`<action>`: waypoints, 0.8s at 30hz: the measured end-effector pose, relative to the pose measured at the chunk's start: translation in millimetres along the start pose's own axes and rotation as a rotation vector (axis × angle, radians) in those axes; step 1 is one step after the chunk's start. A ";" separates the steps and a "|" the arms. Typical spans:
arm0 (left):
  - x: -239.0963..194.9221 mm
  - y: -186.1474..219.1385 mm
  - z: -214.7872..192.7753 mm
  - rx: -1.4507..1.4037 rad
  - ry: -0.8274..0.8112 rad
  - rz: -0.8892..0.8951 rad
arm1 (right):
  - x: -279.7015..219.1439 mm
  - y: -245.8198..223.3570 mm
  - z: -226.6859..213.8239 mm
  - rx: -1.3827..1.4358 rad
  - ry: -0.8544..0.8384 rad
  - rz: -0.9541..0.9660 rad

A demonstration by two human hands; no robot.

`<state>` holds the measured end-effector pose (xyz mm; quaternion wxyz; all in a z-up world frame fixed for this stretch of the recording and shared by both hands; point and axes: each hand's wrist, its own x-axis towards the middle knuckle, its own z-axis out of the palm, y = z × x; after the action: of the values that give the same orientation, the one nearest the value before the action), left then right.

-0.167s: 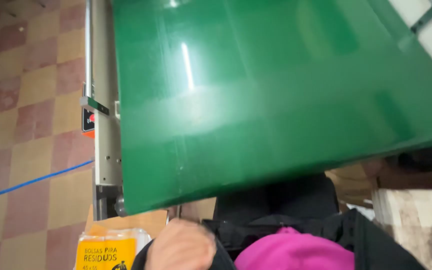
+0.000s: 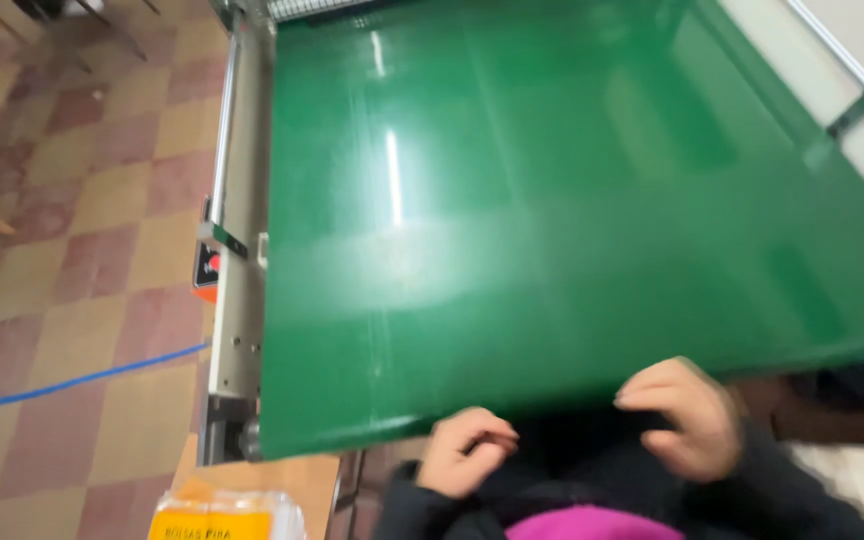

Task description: Folding black plastic refuse bags and inserting them into yellow retail packaging sleeves on a conveyor belt workstation.

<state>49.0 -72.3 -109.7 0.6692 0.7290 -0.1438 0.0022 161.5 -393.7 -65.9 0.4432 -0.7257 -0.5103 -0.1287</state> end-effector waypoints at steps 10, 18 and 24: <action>79.3 -45.0 -27.8 0.516 -0.243 0.121 | -27.4 76.8 98.2 0.150 -0.230 0.323; 173.7 -100.8 -128.2 0.717 0.263 0.056 | -19.1 118.5 77.9 0.186 -0.019 0.661; 164.6 -119.1 -130.2 1.006 0.394 0.181 | -35.9 150.2 93.3 0.797 0.118 0.950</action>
<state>256.8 28.2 -180.0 0.2494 0.9296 -0.0593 0.2647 249.1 -356.9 -219.3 0.7163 -0.6439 -0.1151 0.2431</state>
